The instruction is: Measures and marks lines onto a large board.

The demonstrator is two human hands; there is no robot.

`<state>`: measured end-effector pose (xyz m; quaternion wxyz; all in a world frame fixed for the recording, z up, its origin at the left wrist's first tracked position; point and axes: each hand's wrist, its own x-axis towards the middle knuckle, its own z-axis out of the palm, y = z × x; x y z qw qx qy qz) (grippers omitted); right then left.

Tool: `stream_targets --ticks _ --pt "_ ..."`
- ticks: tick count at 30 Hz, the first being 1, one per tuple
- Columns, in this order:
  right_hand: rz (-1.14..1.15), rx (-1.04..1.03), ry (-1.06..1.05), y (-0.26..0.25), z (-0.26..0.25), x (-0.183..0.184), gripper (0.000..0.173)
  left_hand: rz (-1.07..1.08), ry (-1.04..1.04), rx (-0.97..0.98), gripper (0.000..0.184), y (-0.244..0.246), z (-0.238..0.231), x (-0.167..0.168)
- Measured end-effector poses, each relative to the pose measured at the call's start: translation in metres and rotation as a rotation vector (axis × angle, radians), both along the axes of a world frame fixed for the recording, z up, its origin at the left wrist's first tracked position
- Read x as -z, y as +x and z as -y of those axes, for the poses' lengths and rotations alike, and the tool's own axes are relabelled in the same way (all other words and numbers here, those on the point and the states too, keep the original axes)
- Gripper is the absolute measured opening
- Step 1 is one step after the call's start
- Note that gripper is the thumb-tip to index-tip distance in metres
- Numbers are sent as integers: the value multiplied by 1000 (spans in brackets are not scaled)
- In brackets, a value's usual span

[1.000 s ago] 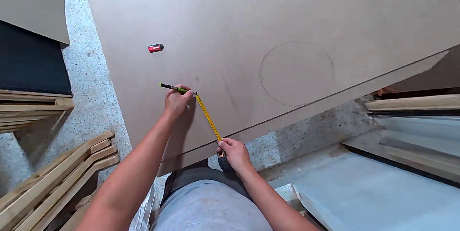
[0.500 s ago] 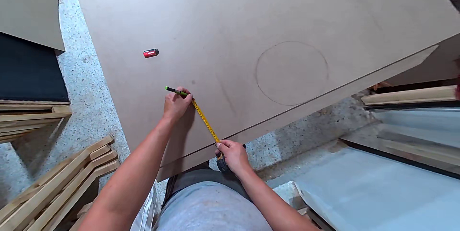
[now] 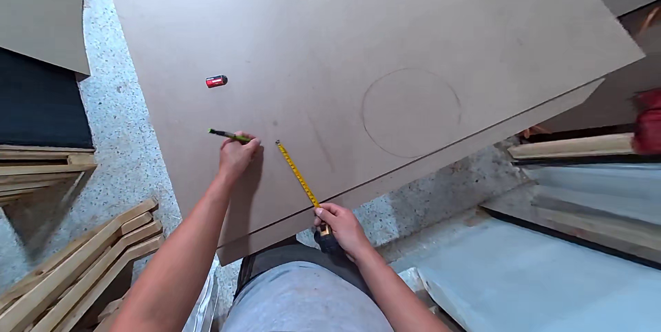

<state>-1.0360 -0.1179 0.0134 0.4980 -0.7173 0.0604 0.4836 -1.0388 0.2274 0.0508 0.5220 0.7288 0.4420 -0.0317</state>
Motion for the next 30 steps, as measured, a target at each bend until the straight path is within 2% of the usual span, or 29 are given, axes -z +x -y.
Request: stream_targets --ticks 2,6,11,14,17,24,30 --pt "1 122 98 10 30 -9 33 14 23 -53 16 -27 -7 0" --pt "35 286 111 27 111 -21 39 1 49 -127 16 -68 -9 6" --pt "11 473 75 43 208 -15 39 -40 89 -230 17 -65 17 14" --pt "2 533 104 58 259 -7 39 -49 93 -231 18 -46 52 18" --pt "-6 559 122 80 309 -6 42 -59 105 -210 19 -22 107 23" --pt "35 628 132 160 424 -17 47 -1 75 -150 21 55 232 38" --pt "68 730 53 210 503 -30 46 -20 102 -80 18 119 294 36"
